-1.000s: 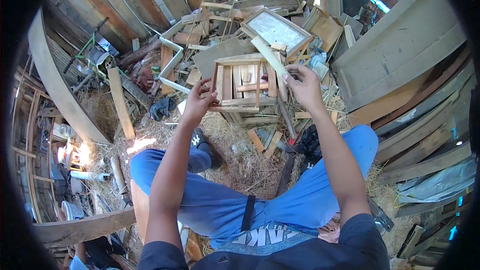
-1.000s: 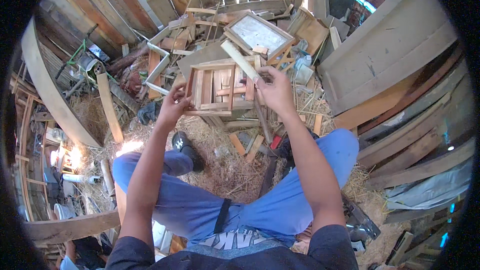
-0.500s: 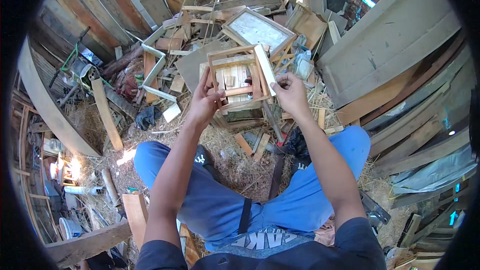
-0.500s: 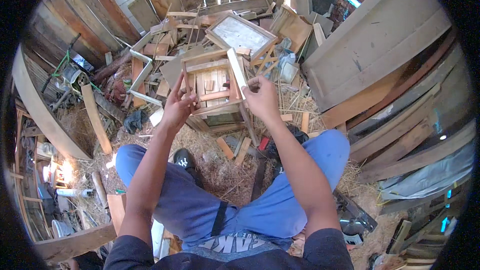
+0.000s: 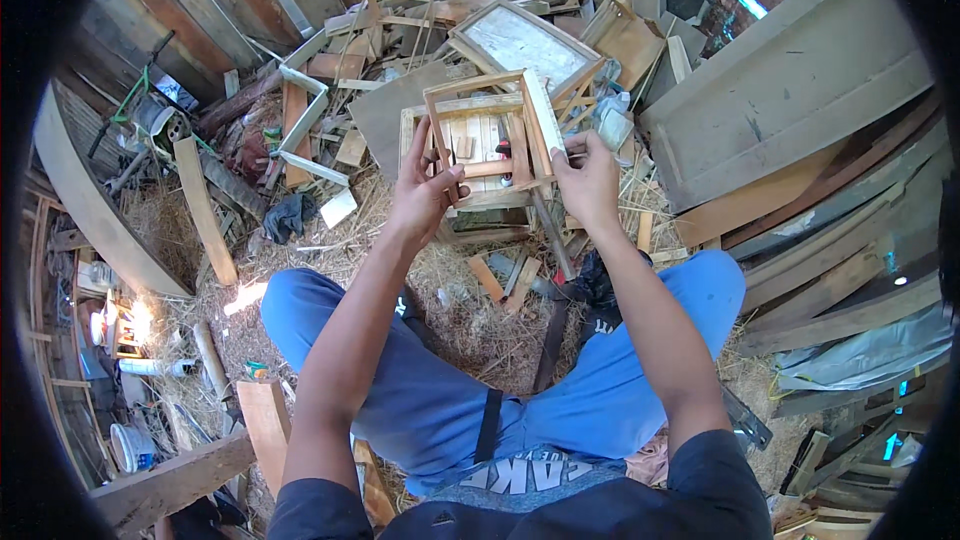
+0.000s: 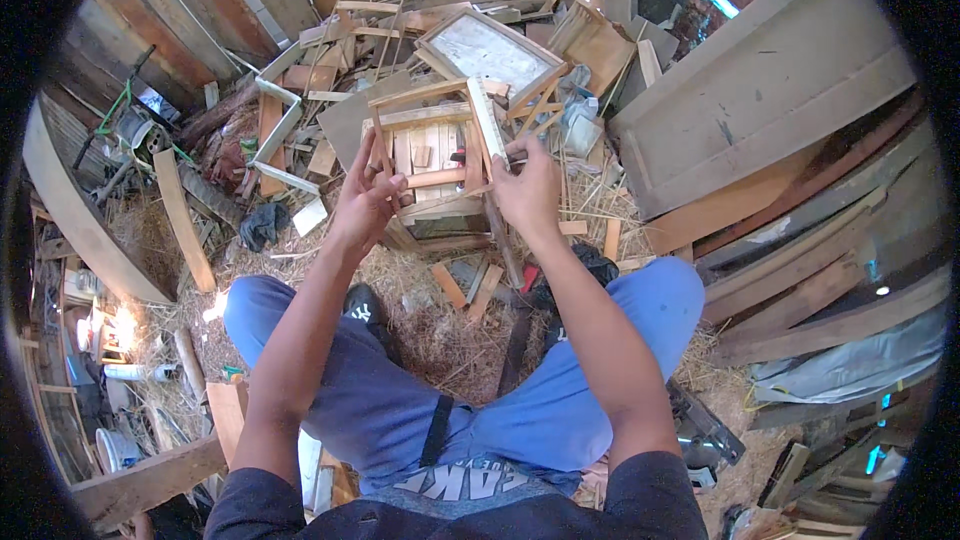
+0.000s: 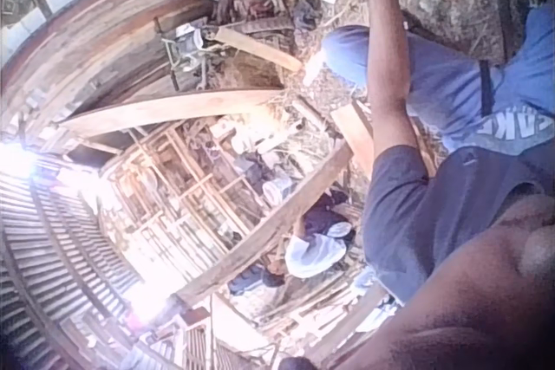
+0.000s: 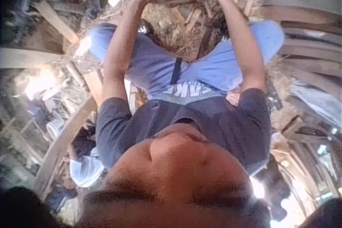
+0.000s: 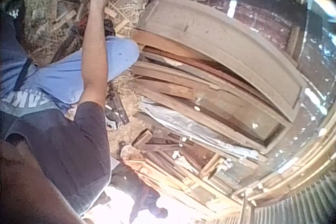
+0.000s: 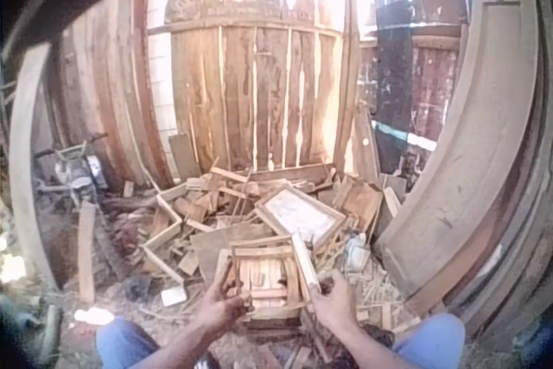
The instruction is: The person holds a small wooden frame by hand, inserts a wooden slat into the frame, and hammers the slat into place.
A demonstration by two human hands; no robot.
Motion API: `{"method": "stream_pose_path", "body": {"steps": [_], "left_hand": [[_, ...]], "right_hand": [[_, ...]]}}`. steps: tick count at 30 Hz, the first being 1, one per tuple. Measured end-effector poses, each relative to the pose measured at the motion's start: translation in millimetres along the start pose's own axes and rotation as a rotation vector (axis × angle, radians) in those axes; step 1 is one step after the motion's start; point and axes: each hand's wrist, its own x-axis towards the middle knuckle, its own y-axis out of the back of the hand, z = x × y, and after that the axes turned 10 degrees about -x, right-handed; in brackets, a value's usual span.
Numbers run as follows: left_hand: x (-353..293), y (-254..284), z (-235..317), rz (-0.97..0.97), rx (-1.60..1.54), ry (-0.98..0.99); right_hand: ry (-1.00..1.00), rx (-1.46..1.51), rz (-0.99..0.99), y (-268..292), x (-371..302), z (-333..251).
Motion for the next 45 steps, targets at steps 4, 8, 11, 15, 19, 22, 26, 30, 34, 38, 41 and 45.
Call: {"method": "stream_pose_path", "body": {"steps": [4, 8, 11, 15, 19, 22, 26, 30, 34, 38, 41, 45], "left_hand": [[-2, -2, 1, 0.014, -0.014, 0.007], [-1, 5, -1, 0.021, -0.022, 0.017], [-3, 3, 0, 0.01, -0.015, 0.022], [-6, -1, 3, -0.001, -0.053, -0.008], [-7, -2, 4, 0.0, -0.057, 0.0], [-6, 2, 6, -0.002, -0.045, 0.013], [1, 15, 9, -0.085, -0.04, 0.104], [-5, 12, 9, -0.073, -0.036, 0.195], [-6, 11, 7, -0.136, -0.022, 0.253], [-5, 8, 9, -0.154, 0.019, 0.258], [-10, -2, 11, -0.169, 0.04, 0.262], [-9, 3, 10, -0.186, 0.019, 0.259]], "right_hand": [[0.032, -0.037, 0.03, -1, -1, -2], [0.03, -0.068, 0.045, 1, -3, -12], [0.018, -0.126, 0.023, 2, -2, -13], [0.048, -0.051, 0.041, 3, -4, -13], [0.013, -0.119, -0.008, 5, -4, -15], [-0.008, -0.022, -0.008, 4, -2, -11], [0.015, 0.049, 0.031, 10, 12, 3], [0.169, 0.105, 0.033, 30, 17, -15], [0.166, 0.062, -0.012, 36, 19, -18], [0.382, -0.101, 0.107, 34, 21, -9], [0.371, -0.116, 0.054, 37, 21, -7], [0.211, 0.042, -0.029, 34, 20, -10]]}}
